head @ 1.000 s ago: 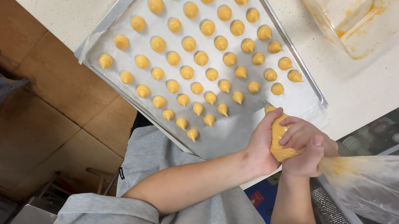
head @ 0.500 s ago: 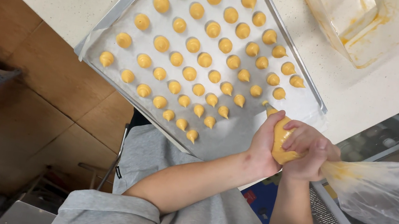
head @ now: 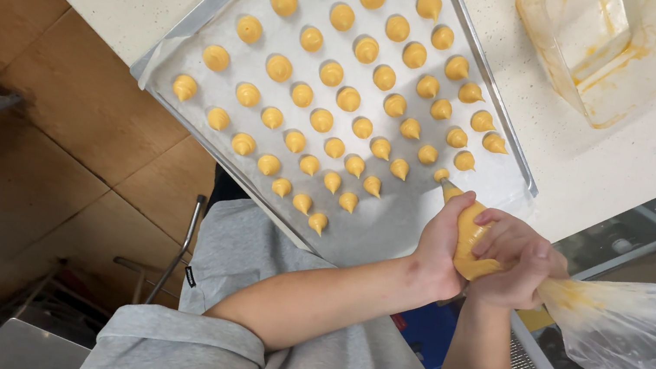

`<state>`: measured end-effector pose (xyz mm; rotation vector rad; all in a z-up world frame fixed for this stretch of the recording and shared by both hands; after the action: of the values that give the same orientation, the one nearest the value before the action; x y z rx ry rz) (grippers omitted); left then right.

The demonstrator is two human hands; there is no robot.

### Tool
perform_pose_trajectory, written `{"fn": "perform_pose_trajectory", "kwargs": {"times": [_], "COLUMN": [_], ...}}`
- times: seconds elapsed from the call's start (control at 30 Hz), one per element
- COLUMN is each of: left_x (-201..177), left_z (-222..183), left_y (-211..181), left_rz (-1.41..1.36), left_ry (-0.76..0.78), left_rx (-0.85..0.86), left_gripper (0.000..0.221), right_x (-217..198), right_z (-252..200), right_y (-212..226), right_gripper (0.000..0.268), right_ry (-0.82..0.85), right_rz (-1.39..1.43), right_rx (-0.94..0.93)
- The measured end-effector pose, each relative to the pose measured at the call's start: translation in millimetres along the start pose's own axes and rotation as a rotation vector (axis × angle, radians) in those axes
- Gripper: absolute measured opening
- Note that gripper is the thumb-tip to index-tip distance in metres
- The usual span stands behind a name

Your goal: Pipe dough onto a baking sheet using a piping bag.

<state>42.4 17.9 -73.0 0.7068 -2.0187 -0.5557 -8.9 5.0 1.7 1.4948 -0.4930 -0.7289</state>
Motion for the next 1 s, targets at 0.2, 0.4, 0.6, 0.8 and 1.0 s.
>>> {"fn": "perform_pose_trajectory", "kwargs": {"times": [0.2, 0.4, 0.6, 0.8, 1.0], "left_x": [28.3, 20.4, 14.0, 18.8, 22.0], "left_z": [-17.7, -11.8, -7.7, -11.6, -14.2], "left_y": [-6.1, -2.8, -0.2, -1.4, -0.3], "left_rz": [0.054, -0.006, 0.004, 0.026, 0.049], "left_ry": [-0.109, -0.056, -0.064, -0.086, -0.110], "left_rx": [-0.038, -0.010, 0.025, 0.009, 0.002], "left_gripper": [0.043, 0.041, 0.040, 0.041, 0.043], "right_x": [-4.4, -2.0, -3.2, -4.5, -5.4], "right_z": [-3.4, -2.1, -1.7, -1.8, -3.3], "right_y": [-1.7, 1.1, 0.1, 0.6, 2.0], "right_gripper": [0.049, 0.053, 0.054, 0.054, 0.052], "right_ry": [-0.020, -0.013, -0.018, -0.011, -0.038], "right_rz": [0.015, -0.006, 0.023, 0.014, 0.025], "right_rx": [0.027, 0.030, 0.031, 0.027, 0.028]}}
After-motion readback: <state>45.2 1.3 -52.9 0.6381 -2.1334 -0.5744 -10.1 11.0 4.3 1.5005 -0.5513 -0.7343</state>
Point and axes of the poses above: each hand's wrist, its own z-axis towards the middle knuckle, its own x-axis out of the palm, y = z × x, the point moved 2 cm from there along z, towards the middle knuckle, and after that the axes turned 4 degrees about y, right-handed, at the moved point
